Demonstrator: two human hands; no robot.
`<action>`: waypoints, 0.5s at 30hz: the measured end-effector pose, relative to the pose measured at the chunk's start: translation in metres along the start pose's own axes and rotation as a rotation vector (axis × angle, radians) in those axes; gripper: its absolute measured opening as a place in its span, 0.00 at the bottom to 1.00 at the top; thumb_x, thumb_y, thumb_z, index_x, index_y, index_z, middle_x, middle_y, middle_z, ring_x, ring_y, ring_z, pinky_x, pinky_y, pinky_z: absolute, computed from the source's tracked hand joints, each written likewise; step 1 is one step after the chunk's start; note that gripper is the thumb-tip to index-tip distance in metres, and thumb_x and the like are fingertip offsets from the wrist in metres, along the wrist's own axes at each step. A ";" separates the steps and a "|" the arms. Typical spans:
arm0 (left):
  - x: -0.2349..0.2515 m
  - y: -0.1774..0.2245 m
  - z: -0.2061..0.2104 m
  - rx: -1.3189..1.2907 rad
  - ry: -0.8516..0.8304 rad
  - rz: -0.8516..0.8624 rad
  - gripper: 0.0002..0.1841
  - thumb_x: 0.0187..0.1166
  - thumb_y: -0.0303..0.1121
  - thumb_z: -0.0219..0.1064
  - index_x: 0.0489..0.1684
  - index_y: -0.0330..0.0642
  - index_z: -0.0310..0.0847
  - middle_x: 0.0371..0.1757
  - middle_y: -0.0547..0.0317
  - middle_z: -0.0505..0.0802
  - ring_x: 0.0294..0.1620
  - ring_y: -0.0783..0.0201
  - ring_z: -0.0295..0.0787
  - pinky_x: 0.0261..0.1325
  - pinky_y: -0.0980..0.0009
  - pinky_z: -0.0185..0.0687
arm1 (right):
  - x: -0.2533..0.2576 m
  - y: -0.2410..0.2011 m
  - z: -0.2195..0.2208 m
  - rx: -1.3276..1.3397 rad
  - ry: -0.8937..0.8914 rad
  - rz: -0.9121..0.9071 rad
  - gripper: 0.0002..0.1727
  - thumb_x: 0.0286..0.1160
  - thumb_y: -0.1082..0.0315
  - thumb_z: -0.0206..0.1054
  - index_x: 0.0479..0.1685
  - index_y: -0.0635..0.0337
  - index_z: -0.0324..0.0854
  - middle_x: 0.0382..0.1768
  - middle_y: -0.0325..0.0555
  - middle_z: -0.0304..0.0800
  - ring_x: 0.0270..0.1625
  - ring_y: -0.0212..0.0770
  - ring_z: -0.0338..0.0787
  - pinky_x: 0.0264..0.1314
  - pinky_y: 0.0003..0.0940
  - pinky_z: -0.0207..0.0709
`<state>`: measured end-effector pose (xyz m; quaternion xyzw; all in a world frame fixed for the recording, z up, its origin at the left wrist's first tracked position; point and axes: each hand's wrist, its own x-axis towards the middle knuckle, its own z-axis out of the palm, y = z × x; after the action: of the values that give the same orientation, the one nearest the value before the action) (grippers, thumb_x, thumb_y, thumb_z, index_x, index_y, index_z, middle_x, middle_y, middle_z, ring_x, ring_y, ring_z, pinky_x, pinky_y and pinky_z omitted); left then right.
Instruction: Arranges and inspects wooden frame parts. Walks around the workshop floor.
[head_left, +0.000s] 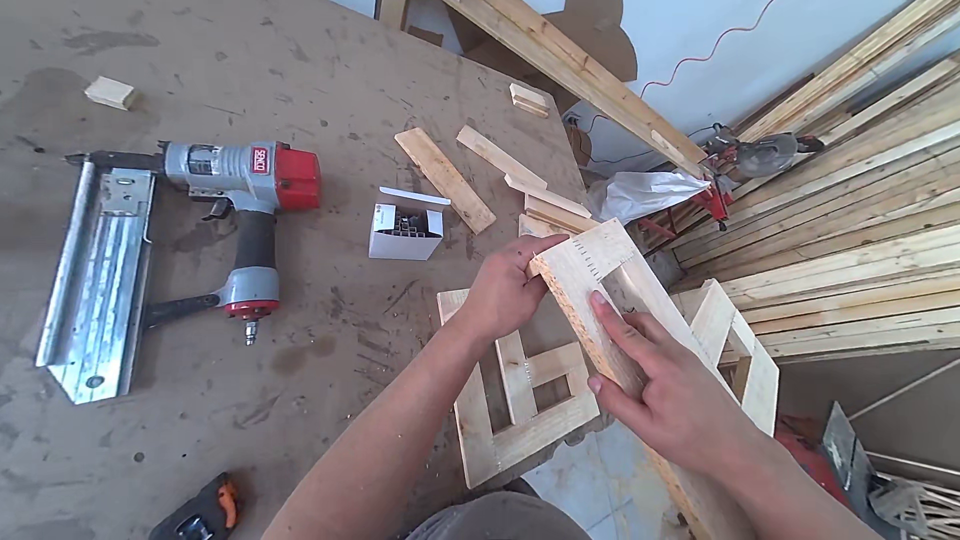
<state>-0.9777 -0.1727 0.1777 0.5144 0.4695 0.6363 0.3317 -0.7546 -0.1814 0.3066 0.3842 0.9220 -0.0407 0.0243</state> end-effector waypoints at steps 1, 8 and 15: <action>-0.001 0.000 0.001 0.015 0.009 0.002 0.23 0.80 0.27 0.68 0.75 0.54 0.84 0.65 0.66 0.91 0.64 0.72 0.88 0.70 0.64 0.87 | 0.000 0.001 0.000 0.003 -0.012 -0.006 0.42 0.74 0.36 0.62 0.93 0.17 0.54 0.64 0.37 0.80 0.50 0.27 0.86 0.42 0.32 0.88; -0.006 -0.002 0.000 -0.011 -0.045 0.010 0.27 0.79 0.30 0.70 0.81 0.56 0.79 0.70 0.64 0.90 0.69 0.70 0.86 0.73 0.61 0.85 | 0.003 0.023 -0.001 -0.023 -0.031 -0.112 0.43 0.75 0.36 0.61 0.94 0.16 0.50 0.66 0.39 0.79 0.53 0.29 0.86 0.43 0.34 0.88; -0.015 -0.007 -0.041 -0.373 -0.254 -0.094 0.34 0.72 0.29 0.79 0.82 0.43 0.77 0.77 0.53 0.86 0.75 0.60 0.83 0.79 0.53 0.80 | 0.008 0.021 -0.008 0.078 -0.125 -0.206 0.47 0.72 0.45 0.73 0.94 0.45 0.59 0.70 0.69 0.78 0.61 0.60 0.87 0.54 0.58 0.86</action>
<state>-1.0138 -0.1941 0.1652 0.4975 0.3217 0.6261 0.5068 -0.7453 -0.1598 0.3125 0.2848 0.9510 -0.1028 0.0626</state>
